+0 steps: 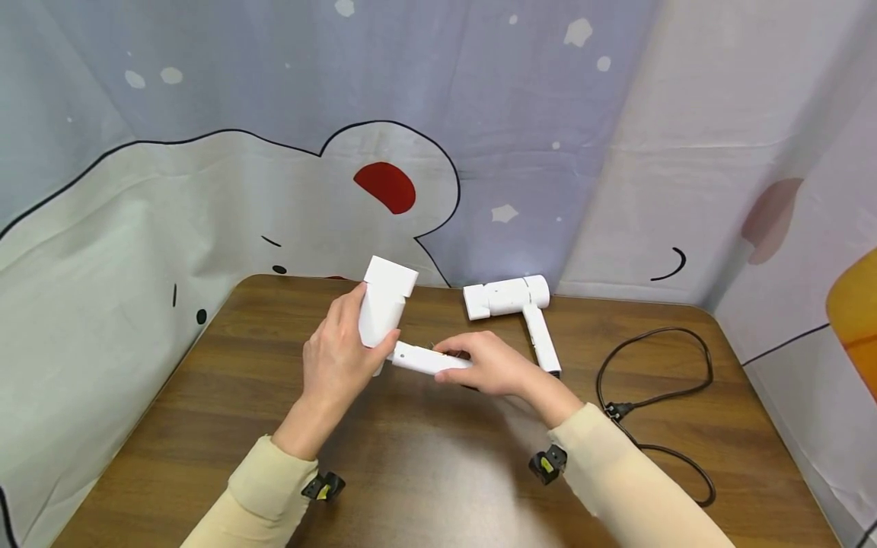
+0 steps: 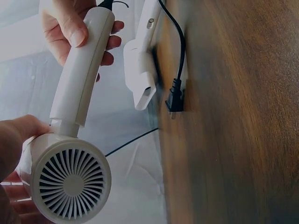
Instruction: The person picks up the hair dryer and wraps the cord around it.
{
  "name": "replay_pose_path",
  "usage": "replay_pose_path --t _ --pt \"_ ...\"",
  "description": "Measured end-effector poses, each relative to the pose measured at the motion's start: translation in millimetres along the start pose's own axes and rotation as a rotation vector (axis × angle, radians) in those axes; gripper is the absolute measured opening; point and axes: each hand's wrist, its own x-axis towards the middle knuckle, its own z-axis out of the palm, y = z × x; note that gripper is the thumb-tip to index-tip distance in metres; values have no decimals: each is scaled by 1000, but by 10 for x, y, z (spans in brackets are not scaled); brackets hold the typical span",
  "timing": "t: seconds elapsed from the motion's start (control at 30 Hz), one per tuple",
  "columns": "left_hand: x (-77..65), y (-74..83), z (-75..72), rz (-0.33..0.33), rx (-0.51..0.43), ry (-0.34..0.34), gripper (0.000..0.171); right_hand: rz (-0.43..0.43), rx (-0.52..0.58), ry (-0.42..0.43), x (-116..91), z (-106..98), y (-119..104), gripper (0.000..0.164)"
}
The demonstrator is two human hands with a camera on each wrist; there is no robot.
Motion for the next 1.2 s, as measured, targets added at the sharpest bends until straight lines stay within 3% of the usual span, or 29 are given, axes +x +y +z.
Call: replay_pose_path --t 0.17,0.3,0.4,0.53,0.67,0.73,0.93,1.07,1.2 --pt "6 -14 -2 -8 -10 -56 84 -3 18 -19 -23 -13 49 34" --pt "15 -54 -34 -39 -74 -126 85 9 38 -33 -38 -42 68 35" --pt "42 -96 -90 -99 -156 -189 85 8 54 -32 -53 -66 87 36" --pt "123 -194 -195 -229 -281 -337 85 10 56 -23 -65 -95 115 36" --pt "232 -373 -257 -357 -465 -514 81 18 40 -21 -73 -135 106 37" --pt "290 -478 -257 -415 -604 -601 75 20 36 -26 -80 -157 96 37" --pt "432 -766 -172 -566 -962 -854 67 18 43 -58 -89 -199 60 36" --pt "443 -930 -96 -612 -1113 -965 70 3 49 -79 -95 -214 35 36" --pt "414 -1023 -47 -606 -1247 -1015 82 -11 38 -88 -100 -228 20 36"
